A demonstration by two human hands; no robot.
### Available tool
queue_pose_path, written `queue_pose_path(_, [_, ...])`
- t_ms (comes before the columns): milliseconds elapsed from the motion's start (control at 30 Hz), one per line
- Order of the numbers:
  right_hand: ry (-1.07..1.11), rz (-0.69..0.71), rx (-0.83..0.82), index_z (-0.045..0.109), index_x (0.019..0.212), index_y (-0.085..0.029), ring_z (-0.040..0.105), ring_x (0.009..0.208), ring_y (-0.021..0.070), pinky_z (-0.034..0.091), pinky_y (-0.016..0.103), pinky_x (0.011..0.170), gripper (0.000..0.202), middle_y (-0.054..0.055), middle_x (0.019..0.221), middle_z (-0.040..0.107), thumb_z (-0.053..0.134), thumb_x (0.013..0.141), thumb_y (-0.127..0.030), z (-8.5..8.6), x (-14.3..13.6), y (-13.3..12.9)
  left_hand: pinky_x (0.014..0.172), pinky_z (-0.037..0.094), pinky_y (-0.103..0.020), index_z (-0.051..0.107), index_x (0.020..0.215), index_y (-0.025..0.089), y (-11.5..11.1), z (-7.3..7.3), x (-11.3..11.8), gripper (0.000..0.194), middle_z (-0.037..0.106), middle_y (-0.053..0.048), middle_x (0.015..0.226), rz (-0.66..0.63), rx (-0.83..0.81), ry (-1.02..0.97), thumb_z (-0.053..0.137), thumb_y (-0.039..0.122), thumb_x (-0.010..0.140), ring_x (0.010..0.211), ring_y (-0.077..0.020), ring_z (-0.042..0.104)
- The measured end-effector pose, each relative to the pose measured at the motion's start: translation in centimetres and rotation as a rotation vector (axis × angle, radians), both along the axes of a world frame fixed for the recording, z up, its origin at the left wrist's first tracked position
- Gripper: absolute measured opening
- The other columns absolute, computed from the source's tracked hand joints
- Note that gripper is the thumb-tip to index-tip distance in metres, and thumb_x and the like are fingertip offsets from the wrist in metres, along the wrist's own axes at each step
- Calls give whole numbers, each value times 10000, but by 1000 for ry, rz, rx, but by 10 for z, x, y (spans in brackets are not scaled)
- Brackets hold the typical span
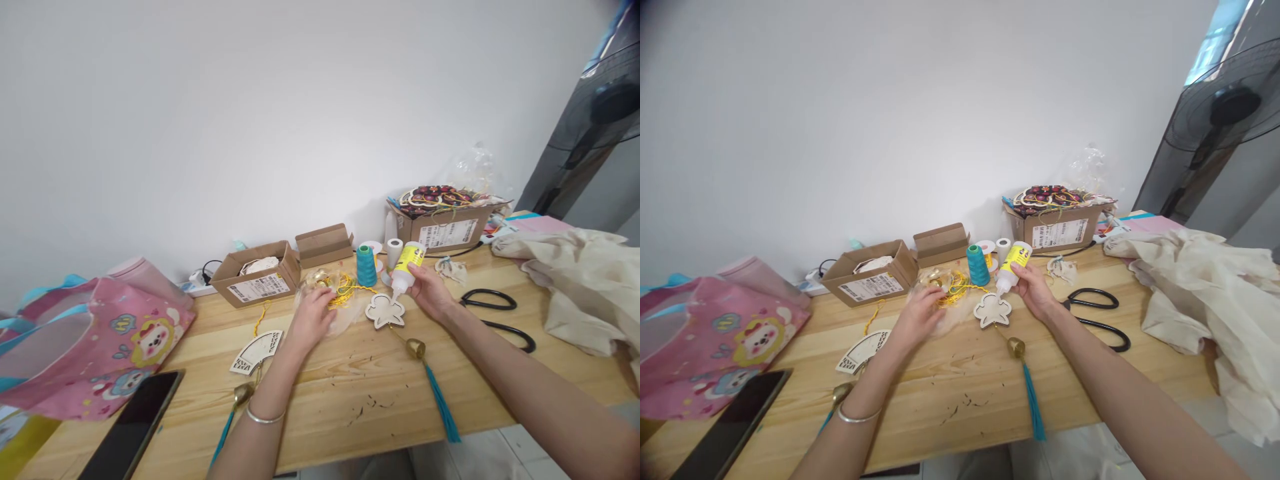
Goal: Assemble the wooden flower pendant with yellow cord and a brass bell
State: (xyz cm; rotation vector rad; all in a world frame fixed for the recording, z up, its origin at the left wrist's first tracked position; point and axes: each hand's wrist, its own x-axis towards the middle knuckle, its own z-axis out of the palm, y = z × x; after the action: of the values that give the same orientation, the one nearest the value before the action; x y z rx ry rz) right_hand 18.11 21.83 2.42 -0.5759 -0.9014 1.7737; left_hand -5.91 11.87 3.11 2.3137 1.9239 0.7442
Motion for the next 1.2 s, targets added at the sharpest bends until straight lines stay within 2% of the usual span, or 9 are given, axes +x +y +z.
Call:
queue_pose_path(67, [-8,-12,-1,613,794,-169,630,642,159,515,248,565,198,26,724,689,665,647,-291,0,0,0,929,364,-387,561,1086,194,11,3,7,353,534,-101,1186,-68,-47,94,548,218,734,1085,-239,481])
queue_pose_path(133, [-26,-24,9,610,797,-172,634,655,172,511,262,565,200,34,741,692,656,655,-304,-1,1,1,891,385,-387,591,1040,203,22,5,9,334,589,-97,1088,-85,-70,123,579,218,706,1020,-251,514])
queue_pose_path(267, [-34,-35,15,613,783,-170,639,677,195,510,285,570,201,44,749,695,650,659,-324,0,3,2,823,414,-377,637,912,201,32,9,0,273,628,-85,890,-61,-49,114,521,90,691,899,-236,552])
queue_pose_path(433, [9,-14,-20,621,780,-171,632,640,163,507,250,552,192,24,709,692,663,646,-303,0,0,3,859,412,-336,622,908,195,24,7,-5,390,583,-69,1043,-105,6,39,404,-14,662,984,-188,527])
queue_pose_path(533, [3,4,-12,618,774,-168,631,623,156,511,250,560,206,20,706,689,673,637,-311,-1,-1,3,879,401,-353,628,927,189,21,4,4,328,576,-72,1075,-165,4,65,437,51,698,1000,-199,518])
queue_pose_path(667, [-35,-7,5,604,789,-174,638,653,175,507,263,566,216,28,716,690,660,651,-330,0,-1,2,867,390,-396,641,960,193,22,0,12,253,582,-98,1052,-127,-56,167,469,216,776,981,-240,519])
queue_pose_path(867, [-25,-13,-7,598,797,-178,633,645,176,507,276,589,197,31,714,689,644,660,-312,3,-1,1,869,379,-393,524,1160,185,20,-3,5,401,563,-119,1064,2,-85,107,480,205,761,997,-255,500])
queue_pose_path(1000, [-46,-20,15,601,787,-184,639,670,196,509,295,593,184,33,725,688,632,671,-323,1,-1,1,827,397,-385,588,1067,188,22,-6,-1,366,590,-100,940,56,-71,-13,480,138,720,923,-246,524])
queue_pose_path(1200, [-52,-19,19,613,799,-178,647,713,214,518,302,580,205,48,792,700,634,669,-336,-2,0,3,741,439,-326,641,741,185,21,-8,-6,248,606,-48,798,53,-42,-156,461,49,640,798,-193,557])
